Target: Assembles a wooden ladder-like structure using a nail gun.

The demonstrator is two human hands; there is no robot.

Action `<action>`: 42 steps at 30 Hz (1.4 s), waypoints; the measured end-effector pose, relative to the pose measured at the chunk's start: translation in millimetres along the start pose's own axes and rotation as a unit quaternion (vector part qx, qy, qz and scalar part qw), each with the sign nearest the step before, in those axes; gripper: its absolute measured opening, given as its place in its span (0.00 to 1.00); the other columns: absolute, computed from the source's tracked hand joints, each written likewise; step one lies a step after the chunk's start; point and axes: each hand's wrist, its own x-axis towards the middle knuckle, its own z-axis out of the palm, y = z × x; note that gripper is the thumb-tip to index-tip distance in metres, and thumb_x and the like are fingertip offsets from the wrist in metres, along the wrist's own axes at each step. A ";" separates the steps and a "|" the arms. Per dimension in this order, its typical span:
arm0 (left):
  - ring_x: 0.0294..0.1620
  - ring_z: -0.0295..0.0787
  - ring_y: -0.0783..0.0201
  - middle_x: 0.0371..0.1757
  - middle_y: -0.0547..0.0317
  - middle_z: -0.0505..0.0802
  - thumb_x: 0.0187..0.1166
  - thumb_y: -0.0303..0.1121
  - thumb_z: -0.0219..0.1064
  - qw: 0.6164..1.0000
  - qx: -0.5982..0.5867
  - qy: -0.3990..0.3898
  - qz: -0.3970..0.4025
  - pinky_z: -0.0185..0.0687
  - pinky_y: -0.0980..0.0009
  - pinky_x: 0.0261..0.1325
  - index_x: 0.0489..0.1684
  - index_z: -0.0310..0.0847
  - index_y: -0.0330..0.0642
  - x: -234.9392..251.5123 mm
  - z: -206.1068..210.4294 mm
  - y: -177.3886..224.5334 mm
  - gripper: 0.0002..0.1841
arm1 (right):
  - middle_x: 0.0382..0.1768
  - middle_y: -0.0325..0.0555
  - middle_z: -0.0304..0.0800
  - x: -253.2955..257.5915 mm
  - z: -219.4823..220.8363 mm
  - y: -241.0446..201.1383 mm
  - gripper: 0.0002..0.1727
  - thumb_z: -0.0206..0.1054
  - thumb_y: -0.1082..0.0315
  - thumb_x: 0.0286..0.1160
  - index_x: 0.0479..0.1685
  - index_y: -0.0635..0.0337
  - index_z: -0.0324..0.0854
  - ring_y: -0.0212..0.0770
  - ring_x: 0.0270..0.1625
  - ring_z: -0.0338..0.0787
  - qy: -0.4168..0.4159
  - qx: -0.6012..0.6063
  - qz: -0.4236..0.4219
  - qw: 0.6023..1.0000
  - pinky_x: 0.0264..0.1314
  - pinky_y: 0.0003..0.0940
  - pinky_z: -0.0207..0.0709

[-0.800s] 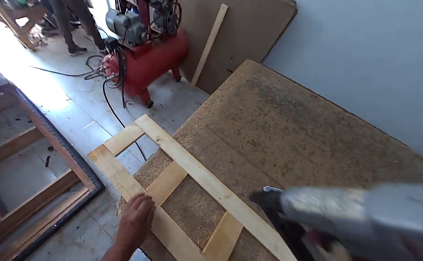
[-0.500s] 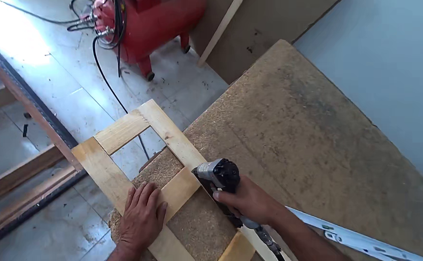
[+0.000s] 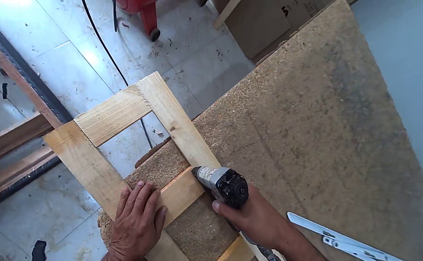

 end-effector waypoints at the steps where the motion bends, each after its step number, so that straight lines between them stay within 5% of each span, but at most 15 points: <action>1: 0.79 0.80 0.51 0.72 0.54 0.89 0.84 0.55 0.54 1.000 0.000 0.001 0.001 0.65 0.47 0.85 0.64 0.87 0.53 0.2 0.3 -0.3 0.24 | 0.36 0.37 0.89 -0.3 -0.1 -0.9 0.20 0.69 0.50 0.76 0.56 0.54 0.85 0.30 0.31 0.87 0.001 -0.008 0.000 1.000 0.38 0.33 0.85; 24: 0.82 0.77 0.51 0.74 0.54 0.88 0.84 0.54 0.56 1.000 -0.005 -0.001 0.005 0.59 0.47 0.88 0.65 0.87 0.50 -5.6 1.9 -2.7 0.24 | 0.43 0.40 0.93 -3.2 6.6 0.8 0.24 0.71 0.46 0.74 0.55 0.58 0.85 0.29 0.47 0.92 0.031 -0.059 -0.033 0.997 0.54 0.32 0.87; 34: 0.84 0.75 0.50 0.76 0.54 0.87 0.84 0.53 0.58 1.000 -0.006 -0.009 0.000 0.59 0.46 0.88 0.65 0.87 0.49 -10.6 2.2 -2.9 0.23 | 0.36 0.37 0.91 -18.1 11.1 24.8 0.23 0.72 0.47 0.73 0.53 0.56 0.85 0.28 0.35 0.91 0.039 -0.034 -0.034 0.998 0.41 0.31 0.88; 42: 0.84 0.75 0.51 0.76 0.53 0.86 0.84 0.53 0.58 1.000 -0.012 -0.001 0.002 0.58 0.46 0.89 0.65 0.87 0.49 -11.8 2.8 -3.2 0.24 | 0.38 0.37 0.91 -31.1 14.2 38.7 0.27 0.71 0.42 0.74 0.56 0.57 0.84 0.28 0.37 0.91 0.040 -0.021 -0.022 0.999 0.42 0.31 0.89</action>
